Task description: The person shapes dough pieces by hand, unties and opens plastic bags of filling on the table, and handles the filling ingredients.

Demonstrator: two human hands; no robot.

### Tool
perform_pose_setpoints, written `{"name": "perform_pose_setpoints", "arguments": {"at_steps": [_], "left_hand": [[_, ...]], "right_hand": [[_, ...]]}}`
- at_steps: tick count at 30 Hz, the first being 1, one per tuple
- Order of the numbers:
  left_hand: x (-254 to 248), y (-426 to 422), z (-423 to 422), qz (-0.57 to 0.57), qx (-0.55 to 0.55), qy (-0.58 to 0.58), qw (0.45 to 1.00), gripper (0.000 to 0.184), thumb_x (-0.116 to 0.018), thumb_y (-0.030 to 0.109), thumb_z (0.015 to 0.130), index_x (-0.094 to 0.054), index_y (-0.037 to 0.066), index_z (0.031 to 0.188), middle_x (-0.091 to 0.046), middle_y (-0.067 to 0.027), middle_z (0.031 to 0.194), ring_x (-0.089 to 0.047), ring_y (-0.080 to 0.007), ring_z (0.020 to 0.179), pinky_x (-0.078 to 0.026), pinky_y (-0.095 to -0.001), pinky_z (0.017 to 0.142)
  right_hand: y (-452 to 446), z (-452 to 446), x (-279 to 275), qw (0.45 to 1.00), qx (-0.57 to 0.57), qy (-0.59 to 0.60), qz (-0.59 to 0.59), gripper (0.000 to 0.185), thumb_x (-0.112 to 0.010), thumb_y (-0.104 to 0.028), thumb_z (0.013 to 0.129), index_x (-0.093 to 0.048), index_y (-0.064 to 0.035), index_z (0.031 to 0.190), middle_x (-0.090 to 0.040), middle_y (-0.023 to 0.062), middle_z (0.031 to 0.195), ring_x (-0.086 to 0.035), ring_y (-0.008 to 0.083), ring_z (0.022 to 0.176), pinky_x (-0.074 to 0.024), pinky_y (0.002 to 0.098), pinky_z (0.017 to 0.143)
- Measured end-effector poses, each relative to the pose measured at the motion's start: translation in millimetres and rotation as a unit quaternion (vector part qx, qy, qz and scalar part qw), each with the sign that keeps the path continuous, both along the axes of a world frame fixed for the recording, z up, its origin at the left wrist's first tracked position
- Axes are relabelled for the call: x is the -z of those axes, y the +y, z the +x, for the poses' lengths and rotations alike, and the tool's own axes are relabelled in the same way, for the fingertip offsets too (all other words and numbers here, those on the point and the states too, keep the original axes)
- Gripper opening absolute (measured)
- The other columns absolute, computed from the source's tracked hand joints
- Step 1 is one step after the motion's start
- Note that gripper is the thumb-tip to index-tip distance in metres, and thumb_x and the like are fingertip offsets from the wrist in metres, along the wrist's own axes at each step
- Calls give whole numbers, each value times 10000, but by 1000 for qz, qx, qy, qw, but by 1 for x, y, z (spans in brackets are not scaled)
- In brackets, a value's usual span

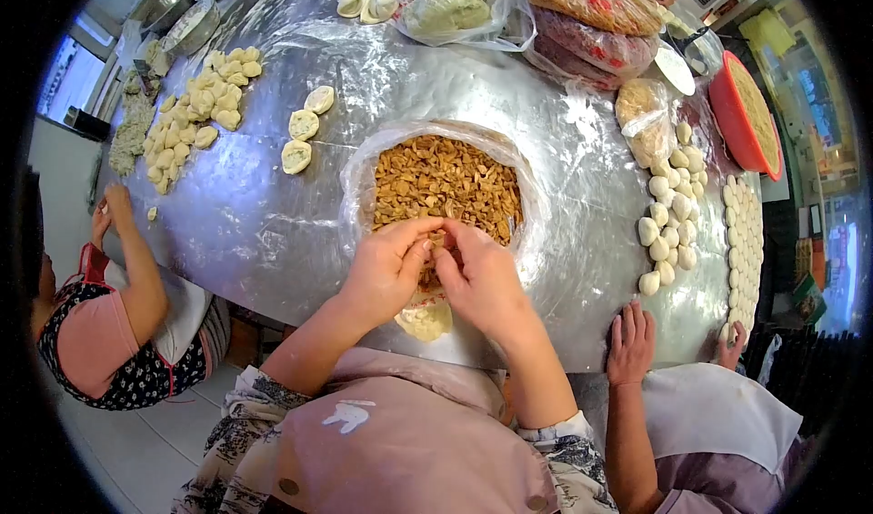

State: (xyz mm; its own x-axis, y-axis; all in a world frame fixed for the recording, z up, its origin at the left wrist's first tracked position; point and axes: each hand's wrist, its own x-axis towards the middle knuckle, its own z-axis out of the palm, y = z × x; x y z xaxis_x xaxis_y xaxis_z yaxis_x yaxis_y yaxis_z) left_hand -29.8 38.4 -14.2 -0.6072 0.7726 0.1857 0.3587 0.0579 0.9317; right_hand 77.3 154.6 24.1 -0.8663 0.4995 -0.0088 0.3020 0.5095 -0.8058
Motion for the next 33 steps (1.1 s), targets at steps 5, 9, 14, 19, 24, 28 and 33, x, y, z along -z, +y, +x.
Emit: {"name": "perform_pose_setpoints", "arguments": {"at_steps": [5,9,14,19,24,28,33], "left_hand": [[-9,-2,-1,-47,16,-1,999,202,-587,52,912,-673,1,1087,-681,-184,913,-678,-297,814,-532,-370,719],[-10,-4,-3,-58,20,-6,998,163,-603,43,908,-676,-4,1045,-694,-162,879,-683,-235,756,-530,-335,672],[-1,-2,-6,-56,16,-54,997,140,-623,29,905,-677,-19,1025,-707,-118,811,-669,-133,698,-523,-289,614],[-1,0,-4,-93,-8,-129,987,141,-631,40,901,-687,-12,1020,-710,-129,810,-680,-156,723,-530,-298,636],[-1,5,-15,-76,-22,82,994,198,-656,125,897,-704,22,1059,-679,-175,798,-672,-313,725,-532,-381,662],[-11,7,-26,-201,-50,154,966,236,-646,194,905,-711,53,1083,-652,-166,825,-656,-361,743,-525,-439,659],[-9,7,-39,-341,-44,192,919,310,-656,237,886,-681,140,1180,-646,-145,885,-667,-351,805,-537,-447,680]], "right_hand": [[1,1,9,999,-12,-12,39,162,-578,-147,933,-594,13,936,-626,247,846,-605,440,792,-474,510,686],[2,1,9,996,-37,-12,77,168,-584,-151,924,-570,10,879,-609,237,804,-595,437,762,-464,517,674],[4,-2,15,993,-54,-5,105,151,-592,-147,910,-572,-2,872,-606,220,792,-595,418,742,-474,509,655],[2,-4,20,987,-42,-14,153,146,-598,-154,909,-576,-16,866,-618,199,803,-603,396,728,-489,488,629],[12,-8,25,982,-23,-52,182,169,-646,-206,904,-617,-41,923,-631,185,834,-632,383,763,-516,473,647],[28,-22,10,971,3,-94,220,223,-673,-179,891,-653,-43,1067,-661,162,922,-649,370,878,-531,474,723],[48,-77,41,968,-38,23,248,318,-653,-175,901,-614,-36,1184,-640,187,1139,-603,382,1069,-493,461,920]]}}
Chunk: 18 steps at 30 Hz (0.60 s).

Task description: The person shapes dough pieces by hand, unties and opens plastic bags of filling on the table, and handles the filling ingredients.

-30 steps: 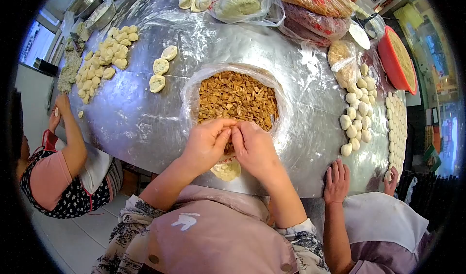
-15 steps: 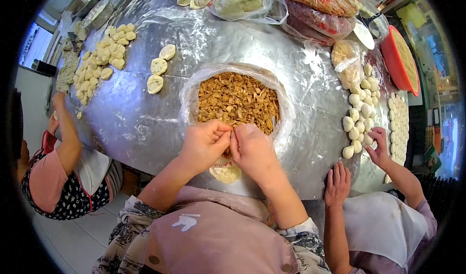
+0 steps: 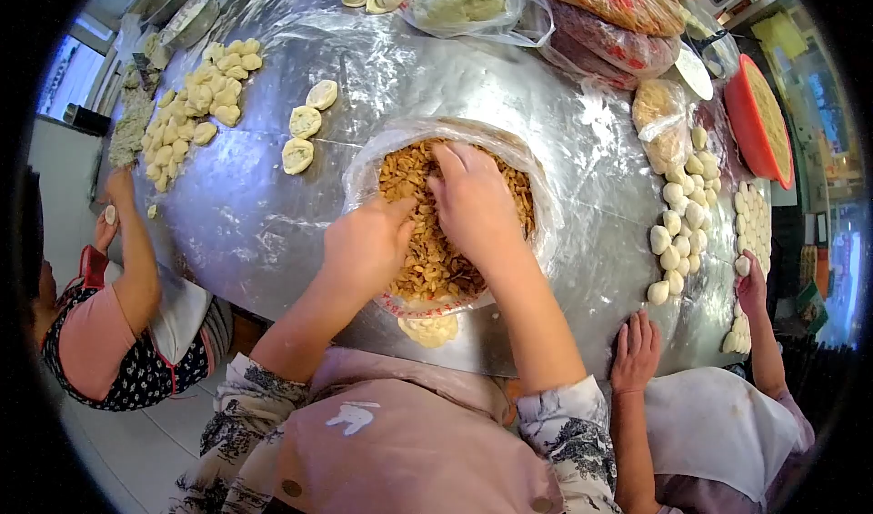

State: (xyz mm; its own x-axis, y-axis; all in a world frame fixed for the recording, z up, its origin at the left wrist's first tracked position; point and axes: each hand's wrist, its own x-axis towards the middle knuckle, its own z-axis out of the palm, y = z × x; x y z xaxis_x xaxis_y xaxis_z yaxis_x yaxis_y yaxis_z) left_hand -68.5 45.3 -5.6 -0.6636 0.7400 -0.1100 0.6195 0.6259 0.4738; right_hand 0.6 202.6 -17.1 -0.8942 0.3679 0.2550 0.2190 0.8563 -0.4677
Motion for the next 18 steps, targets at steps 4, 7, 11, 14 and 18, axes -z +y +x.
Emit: {"name": "perform_pose_setpoints", "arguments": {"at_steps": [4,7,11,14,18], "left_hand": [[-5,-10,-18,-29,-30,18,999,403,-679,264,862,-634,202,1257,-645,-134,940,-667,-340,867,-541,-455,720],[-8,-15,-32,-74,-41,23,996,437,-682,231,832,-624,207,1265,-643,-130,992,-663,-340,896,-537,-467,758],[-4,-19,-39,-44,-38,30,998,456,-670,187,808,-621,198,1260,-643,-132,986,-662,-345,895,-537,-466,762],[-6,-18,-35,-51,-33,32,998,435,-657,173,817,-618,165,1251,-646,-140,998,-660,-348,896,-537,-467,760],[1,-10,-22,-50,-16,40,998,392,-639,169,851,-612,114,1238,-657,-149,1013,-660,-356,892,-538,-464,759]], "right_hand": [[-4,-40,21,997,-8,-64,31,339,-609,-204,932,-590,-26,1220,-600,233,1206,-559,414,1129,-438,497,993],[-13,-44,3,985,-57,-162,-35,352,-613,-150,907,-597,-38,1240,-582,213,1260,-514,430,1188,-388,518,1044],[-14,5,2,983,-156,-88,35,395,-636,-41,818,-629,-59,1212,-584,118,1322,-505,405,1250,-370,506,1091],[2,44,-5,971,-198,-129,-24,417,-657,-7,796,-640,-71,1208,-551,124,1363,-483,404,1277,-385,472,1095],[10,65,-17,989,-96,-97,-54,473,-697,16,762,-638,-79,1222,-534,160,1374,-486,410,1273,-408,459,1083]]}}
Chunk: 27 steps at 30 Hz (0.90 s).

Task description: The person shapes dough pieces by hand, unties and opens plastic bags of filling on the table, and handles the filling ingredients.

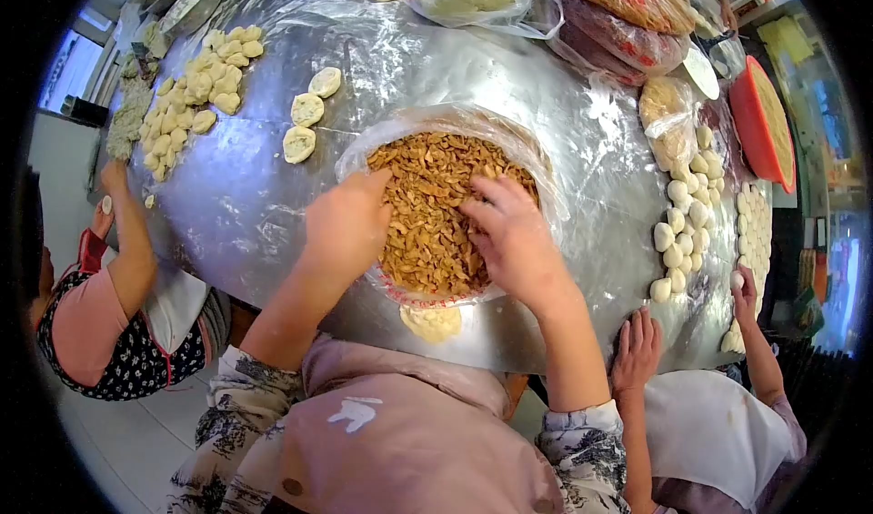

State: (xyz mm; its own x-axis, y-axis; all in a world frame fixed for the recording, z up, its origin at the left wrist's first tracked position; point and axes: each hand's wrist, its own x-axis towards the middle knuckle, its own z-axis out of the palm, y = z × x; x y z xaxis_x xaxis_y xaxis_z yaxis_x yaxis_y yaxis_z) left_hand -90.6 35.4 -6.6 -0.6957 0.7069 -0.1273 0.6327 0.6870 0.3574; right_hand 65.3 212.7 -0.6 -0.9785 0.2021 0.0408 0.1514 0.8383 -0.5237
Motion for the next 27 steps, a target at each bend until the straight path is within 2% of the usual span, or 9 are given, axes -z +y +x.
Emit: {"name": "perform_pose_setpoints", "arguments": {"at_steps": [3,5,8,12,15,18,21,24,27], "left_hand": [[2,4,14,-8,51,-25,998,363,-637,182,872,-617,99,1224,-667,-148,1013,-662,-358,889,-537,-461,757],[-1,2,25,47,65,-56,995,341,-642,195,876,-636,108,1205,-670,-146,992,-662,-359,882,-537,-457,754],[-10,-5,34,65,81,-94,990,307,-644,205,883,-663,118,1177,-672,-142,977,-661,-358,874,-536,-453,752],[-12,-11,32,97,89,-142,981,278,-645,198,887,-687,133,1154,-671,-135,952,-658,-357,861,-535,-449,750],[-9,0,21,156,38,-85,983,278,-642,172,883,-690,132,1153,-655,-127,970,-655,-353,862,-533,-448,746],[0,22,8,127,52,-21,990,229,-628,144,885,-700,127,1102,-628,-120,996,-650,-348,876,-529,-446,751],[7,38,2,53,121,-13,991,199,-609,122,892,-691,123,1073,-608,-111,1017,-646,-339,903,-525,-445,764],[10,39,1,58,108,-20,992,160,-589,108,900,-673,110,1037,-603,-116,994,-641,-340,902,-520,-435,761],[2,28,6,167,83,-55,981,144,-581,85,901,-660,97,1021,-605,-122,986,-637,-348,884,-514,-435,751]], "right_hand": [[-4,2,-3,996,86,11,-2,456,-714,-9,777,-630,-58,1223,-545,191,1348,-506,404,1243,-429,447,1060],[-11,1,-2,991,137,10,-2,413,-718,-22,790,-639,-44,1195,-562,188,1323,-523,402,1213,-451,438,1027],[-14,6,2,988,145,39,34,354,-739,-60,812,-652,-50,1155,-627,180,1199,-605,380,1069,-503,407,923],[-22,12,-6,992,96,29,-71,288,-716,-52,829,-661,-28,1111,-656,185,1102,-635,372,998,-521,411,856],[-26,13,-2,986,115,62,-108,315,-715,-49,835,-647,-38,1142,-665,183,1070,-646,362,971,-530,404,832],[-30,13,-1,968,212,69,-118,347,-703,-38,855,-621,-45,1193,-673,174,1074,-675,317,935,-551,382,774],[-31,15,-9,954,262,35,-142,289,-700,-36,867,-645,-40,1150,-687,168,1048,-696,276,880,-558,355,742],[-26,26,1,953,263,53,-143,208,-697,-54,884,-673,-36,1090,-696,161,979,-697,255,817,-554,338,712],[-30,23,-3,932,307,71,-177,145,-684,-109,913,-692,-38,1040,-693,162,915,-684,253,800,-542,352,707]]}}
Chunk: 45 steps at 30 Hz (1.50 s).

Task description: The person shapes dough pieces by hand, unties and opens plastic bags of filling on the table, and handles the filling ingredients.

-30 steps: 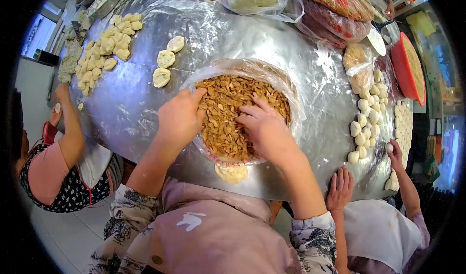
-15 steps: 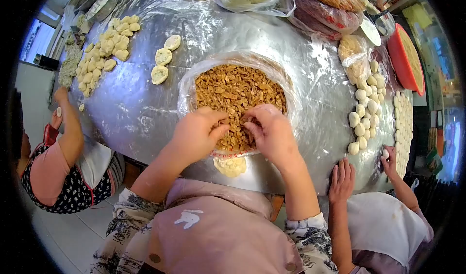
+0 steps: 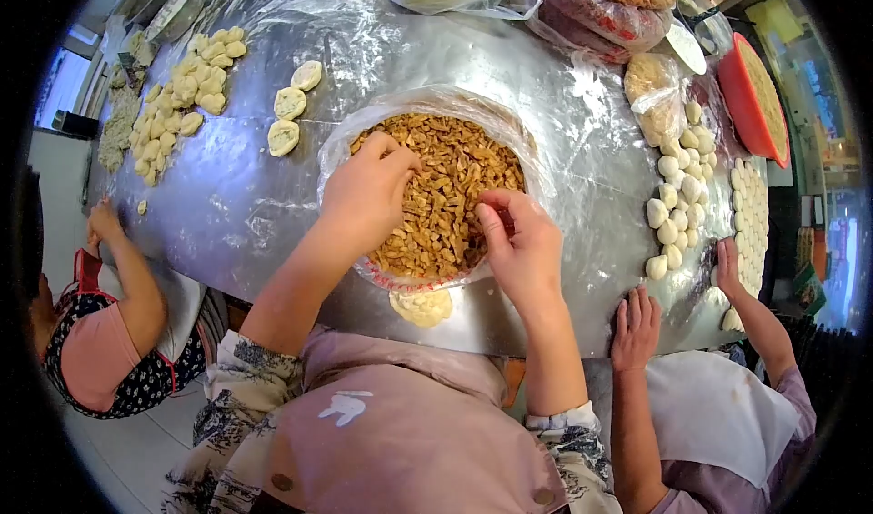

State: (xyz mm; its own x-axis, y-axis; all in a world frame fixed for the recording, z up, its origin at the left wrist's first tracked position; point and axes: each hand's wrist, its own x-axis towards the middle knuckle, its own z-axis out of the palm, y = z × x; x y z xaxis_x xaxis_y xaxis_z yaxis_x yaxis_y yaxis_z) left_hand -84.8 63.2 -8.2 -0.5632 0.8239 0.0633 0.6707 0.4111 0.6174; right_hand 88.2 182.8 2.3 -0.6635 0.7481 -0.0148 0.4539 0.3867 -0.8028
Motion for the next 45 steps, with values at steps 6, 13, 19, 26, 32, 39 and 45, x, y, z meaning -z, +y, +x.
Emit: {"name": "perform_pose_setpoints", "arguments": {"at_steps": [6,13,19,26,32,39,45], "left_hand": [[-6,-13,26,150,61,-85,983,226,-586,25,889,-658,56,1101,-624,-158,944,-623,-360,853,-509,-408,717],[-8,-13,31,198,46,-132,970,141,-665,22,857,-705,22,992,-643,-151,832,-640,-308,714,-510,-363,629],[-17,-1,42,279,-13,-175,944,55,-664,20,864,-695,35,908,-632,-130,777,-645,-273,688,-508,-337,617],[-15,-1,27,322,-94,-200,921,98,-657,-4,877,-711,39,946,-658,-86,801,-644,-150,628,-503,-275,580],[-17,-1,26,240,-89,-215,942,173,-607,-6,934,-699,-12,1081,-675,-107,959,-705,-146,821,-542,-240,722],[-3,-1,28,208,-76,-262,939,175,-531,-20,961,-663,-28,1076,-671,-94,1003,-695,-148,902,-547,-252,791],[3,-7,28,217,-82,-335,913,163,-507,-27,964,-637,-16,1061,-645,-78,1003,-669,-115,881,-538,-249,801]], "right_hand": [[-17,-23,-14,981,-149,43,115,152,-634,-157,949,-614,-14,999,-637,185,849,-627,373,788,-506,426,685],[-15,-19,-13,977,-165,37,130,64,-602,-83,929,-598,-22,911,-626,175,801,-611,373,713,-492,436,624],[-18,-19,-20,953,14,133,-271,100,-597,-96,913,-604,-31,838,-534,-11,638,-529,71,569,-407,248,491],[5,-17,-22,940,98,143,-293,218,-631,-192,966,-647,-54,798,-555,-25,617,-481,46,503,-346,210,455],[-10,-10,-27,972,-67,-210,76,330,-703,-352,891,-642,-38,809,-667,157,725,-645,352,656,-502,441,597],[-33,1,-6,937,-137,-293,128,256,-688,-303,873,-626,-59,920,-676,155,890,-672,367,790,-530,478,666],[-22,-3,-5,978,-130,-120,111,171,-676,-194,887,-659,-65,997,-676,167,892,-666,368,817,-530,463,684]]}}
